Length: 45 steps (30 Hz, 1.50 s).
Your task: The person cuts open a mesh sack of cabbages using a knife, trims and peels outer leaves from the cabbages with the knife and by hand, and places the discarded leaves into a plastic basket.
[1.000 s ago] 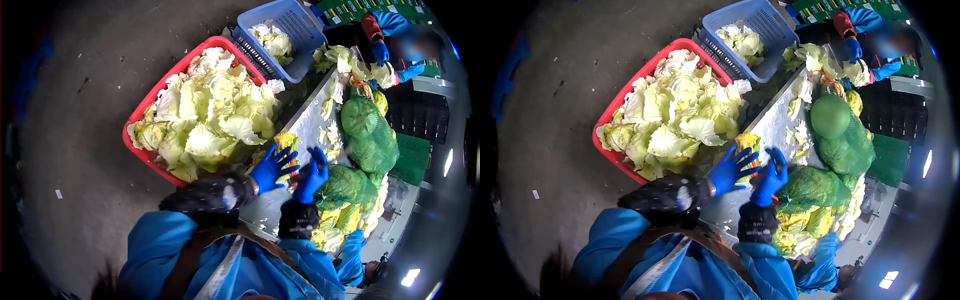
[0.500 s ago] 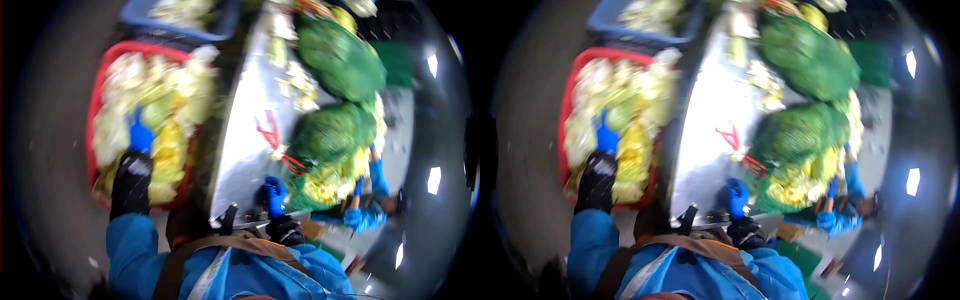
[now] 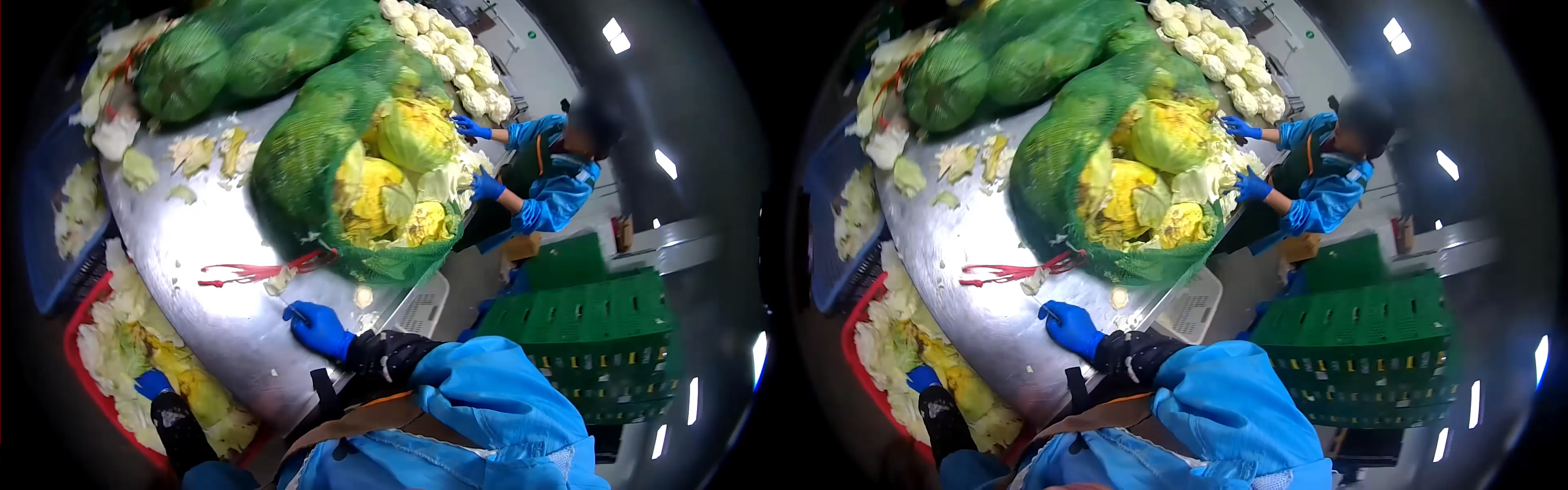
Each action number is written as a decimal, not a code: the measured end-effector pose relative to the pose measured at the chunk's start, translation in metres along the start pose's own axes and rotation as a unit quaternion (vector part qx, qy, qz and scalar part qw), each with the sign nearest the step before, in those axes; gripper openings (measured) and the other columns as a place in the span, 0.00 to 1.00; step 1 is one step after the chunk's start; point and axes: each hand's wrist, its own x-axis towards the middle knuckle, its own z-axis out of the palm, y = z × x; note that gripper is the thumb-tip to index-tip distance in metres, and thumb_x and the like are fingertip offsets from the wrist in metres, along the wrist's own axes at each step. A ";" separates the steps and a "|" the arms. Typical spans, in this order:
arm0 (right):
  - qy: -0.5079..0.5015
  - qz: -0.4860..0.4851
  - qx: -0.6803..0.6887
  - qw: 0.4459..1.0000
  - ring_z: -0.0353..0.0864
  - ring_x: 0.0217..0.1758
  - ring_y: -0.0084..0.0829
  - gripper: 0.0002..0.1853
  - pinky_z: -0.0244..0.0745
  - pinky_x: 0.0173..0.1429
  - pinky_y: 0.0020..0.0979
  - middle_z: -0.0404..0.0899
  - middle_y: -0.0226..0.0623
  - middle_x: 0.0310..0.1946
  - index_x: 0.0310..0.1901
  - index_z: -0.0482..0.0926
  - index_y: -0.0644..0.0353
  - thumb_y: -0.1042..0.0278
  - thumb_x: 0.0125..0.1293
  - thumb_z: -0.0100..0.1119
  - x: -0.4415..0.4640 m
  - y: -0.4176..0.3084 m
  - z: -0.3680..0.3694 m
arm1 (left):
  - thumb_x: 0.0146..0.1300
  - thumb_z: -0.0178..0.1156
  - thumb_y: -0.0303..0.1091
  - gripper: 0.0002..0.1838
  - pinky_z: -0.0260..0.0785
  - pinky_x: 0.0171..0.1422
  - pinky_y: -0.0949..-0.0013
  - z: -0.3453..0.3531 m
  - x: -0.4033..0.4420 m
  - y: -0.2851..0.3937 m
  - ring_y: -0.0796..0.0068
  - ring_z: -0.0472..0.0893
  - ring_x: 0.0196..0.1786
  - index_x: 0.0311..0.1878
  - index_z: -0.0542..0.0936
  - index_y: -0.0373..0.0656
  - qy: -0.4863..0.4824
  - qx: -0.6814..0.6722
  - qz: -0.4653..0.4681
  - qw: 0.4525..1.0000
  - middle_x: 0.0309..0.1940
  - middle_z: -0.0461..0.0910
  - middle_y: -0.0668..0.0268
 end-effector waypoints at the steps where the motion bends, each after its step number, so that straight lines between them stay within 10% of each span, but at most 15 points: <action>1: 0.002 -0.024 0.016 1.000 0.79 0.35 0.48 0.09 0.74 0.41 0.39 0.78 0.48 0.30 0.38 0.77 0.55 0.72 0.56 0.49 0.000 0.010 0.000 | 0.66 0.50 0.44 0.26 0.56 0.69 0.62 -0.014 0.001 -0.001 0.61 0.65 0.66 0.63 0.66 0.39 -0.008 -0.047 -0.006 0.999 0.64 0.66 0.56; 6: -0.212 0.190 0.462 0.840 0.68 0.17 0.13 0.19 0.61 0.20 0.15 0.80 0.32 0.29 0.59 0.71 0.60 0.69 0.66 0.49 -0.039 0.004 -0.078 | 0.63 0.59 0.32 0.21 0.57 0.67 0.64 -0.225 -0.063 0.089 0.62 0.70 0.59 0.56 0.71 0.32 0.230 -0.488 0.126 0.833 0.55 0.73 0.56; 10: -0.285 0.193 0.546 0.764 0.71 0.25 0.13 0.25 0.67 0.29 0.17 0.81 0.33 0.33 0.63 0.66 0.60 0.65 0.65 0.54 -0.078 0.039 -0.152 | 0.66 0.52 0.27 0.16 0.61 0.64 0.71 -0.471 -0.221 0.257 0.73 0.73 0.57 0.57 0.74 0.36 0.038 -0.638 0.341 0.690 0.55 0.75 0.63; 15: -0.309 0.070 0.500 0.806 0.71 0.24 0.14 0.21 0.66 0.30 0.17 0.80 0.32 0.32 0.58 0.72 0.61 0.63 0.65 0.56 -0.072 0.071 -0.205 | 0.62 0.59 0.38 0.18 0.69 0.57 0.64 -0.551 -0.270 0.445 0.60 0.77 0.55 0.52 0.76 0.38 -0.008 -0.388 0.495 0.778 0.51 0.77 0.54; 17: -0.287 0.038 0.493 0.820 0.71 0.24 0.15 0.19 0.66 0.29 0.18 0.80 0.32 0.32 0.56 0.74 0.62 0.64 0.64 0.57 -0.071 0.084 -0.222 | 0.56 0.62 0.51 0.28 0.68 0.58 0.60 -0.528 -0.234 0.518 0.55 0.76 0.55 0.53 0.76 0.40 0.149 -0.240 0.486 0.827 0.50 0.77 0.50; 21: -0.158 0.121 0.563 0.802 0.71 0.22 0.17 0.14 0.66 0.29 0.19 0.81 0.34 0.33 0.50 0.76 0.65 0.70 0.64 0.55 -0.079 0.109 -0.250 | 0.44 0.58 0.73 0.51 0.67 0.62 0.59 -0.524 -0.194 0.582 0.53 0.74 0.59 0.63 0.69 0.40 -0.061 -0.155 0.401 0.901 0.55 0.74 0.47; 29: 0.046 0.046 0.536 0.841 0.73 0.26 0.15 0.15 0.68 0.29 0.17 0.80 0.34 0.33 0.51 0.76 0.65 0.74 0.63 0.57 -0.071 0.119 -0.245 | 0.42 0.68 0.59 0.36 0.69 0.53 0.54 -0.488 -0.210 0.543 0.46 0.77 0.47 0.47 0.74 0.38 0.032 -0.246 0.543 0.802 0.43 0.76 0.46; 36: 0.181 -0.027 0.454 0.872 0.75 0.52 0.27 0.19 0.72 0.55 0.28 0.76 0.38 0.52 0.57 0.72 0.65 0.72 0.65 0.59 -0.043 0.090 -0.237 | 0.41 0.73 0.44 0.35 0.55 0.68 0.50 -0.456 -0.286 0.385 0.45 0.61 0.67 0.52 0.71 0.41 0.111 -0.399 0.631 0.656 0.59 0.65 0.50; 39: 0.176 -0.034 0.436 0.882 0.73 0.58 0.30 0.22 0.69 0.61 0.32 0.75 0.40 0.55 0.59 0.70 0.64 0.70 0.64 0.59 -0.045 0.071 -0.211 | 0.49 0.69 0.34 0.27 0.54 0.70 0.52 -0.418 -0.276 0.319 0.53 0.60 0.69 0.51 0.69 0.42 0.024 -0.491 0.516 0.701 0.59 0.64 0.52; 45: 0.126 -0.006 0.312 0.942 0.66 0.62 0.28 0.33 0.61 0.66 0.30 0.66 0.38 0.63 0.70 0.57 0.57 0.65 0.65 0.58 -0.063 0.053 -0.122 | 0.58 0.63 0.32 0.36 0.63 0.65 0.62 -0.343 -0.267 0.321 0.64 0.67 0.62 0.65 0.55 0.44 -0.201 -0.801 0.221 0.519 0.60 0.64 0.57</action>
